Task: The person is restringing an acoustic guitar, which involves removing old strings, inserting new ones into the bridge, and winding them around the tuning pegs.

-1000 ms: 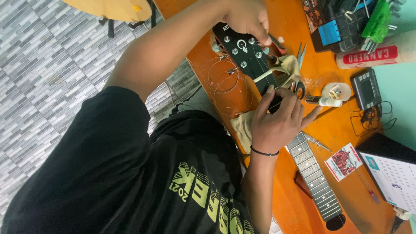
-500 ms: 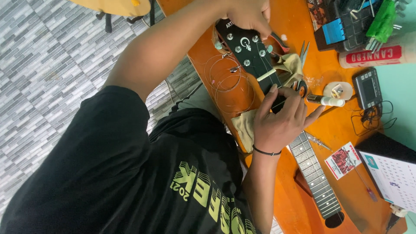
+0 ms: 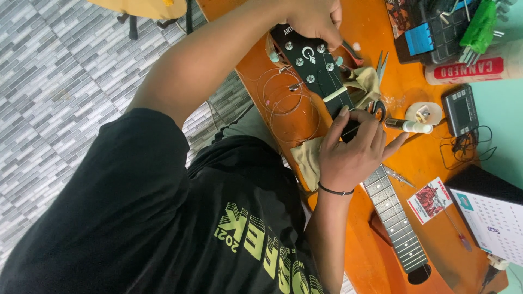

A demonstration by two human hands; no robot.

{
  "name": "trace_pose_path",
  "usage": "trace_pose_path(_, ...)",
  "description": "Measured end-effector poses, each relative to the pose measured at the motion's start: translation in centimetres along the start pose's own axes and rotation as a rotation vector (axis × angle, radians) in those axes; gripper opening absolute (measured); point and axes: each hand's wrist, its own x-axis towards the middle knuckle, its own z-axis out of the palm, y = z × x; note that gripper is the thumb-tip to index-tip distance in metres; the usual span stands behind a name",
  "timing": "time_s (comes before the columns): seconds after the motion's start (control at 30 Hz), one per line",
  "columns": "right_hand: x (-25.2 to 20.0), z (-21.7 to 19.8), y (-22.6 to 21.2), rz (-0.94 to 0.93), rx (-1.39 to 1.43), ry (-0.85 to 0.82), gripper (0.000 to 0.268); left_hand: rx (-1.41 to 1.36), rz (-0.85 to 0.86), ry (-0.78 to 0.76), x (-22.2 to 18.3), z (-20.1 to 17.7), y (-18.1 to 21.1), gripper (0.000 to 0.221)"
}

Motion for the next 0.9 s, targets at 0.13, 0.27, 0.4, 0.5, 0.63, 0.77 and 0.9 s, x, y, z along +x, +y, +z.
trace_pose_path(0.13,0.0,-0.1,-0.2,0.005,0.012,0.002,0.02,-0.193,-0.044,-0.208,-1.3,-1.5,1.2,0.022)
trace_pose_path(0.27,0.1,-0.3,-0.2,0.019,0.012,0.001,0.022,-0.117,0.008,-0.205,-0.4,-1.0,0.4,0.027)
trace_pose_path(0.4,0.0,-0.1,0.0,0.016,0.009,-0.003,0.019,-0.089,0.108,-0.244,1.1,-0.3,-1.1,0.033)
trace_pose_path(0.5,0.0,0.0,0.0,0.009,0.006,-0.002,0.019,-0.011,0.124,-0.209,0.8,-0.2,-0.1,0.038)
trace_pose_path(0.63,0.1,-0.2,-0.2,0.009,0.006,-0.004,0.019,0.076,0.061,-0.15,0.5,-0.7,0.6,0.037)
trace_pose_path(0.77,0.0,-0.1,0.1,0.005,0.005,-0.003,0.019,-0.04,0.033,-0.049,1.0,0.4,-0.8,0.028)
trace_pose_path(0.9,0.1,0.0,0.0,-0.007,0.022,0.016,0.021,0.091,0.051,0.026,-0.2,0.0,0.0,0.05)
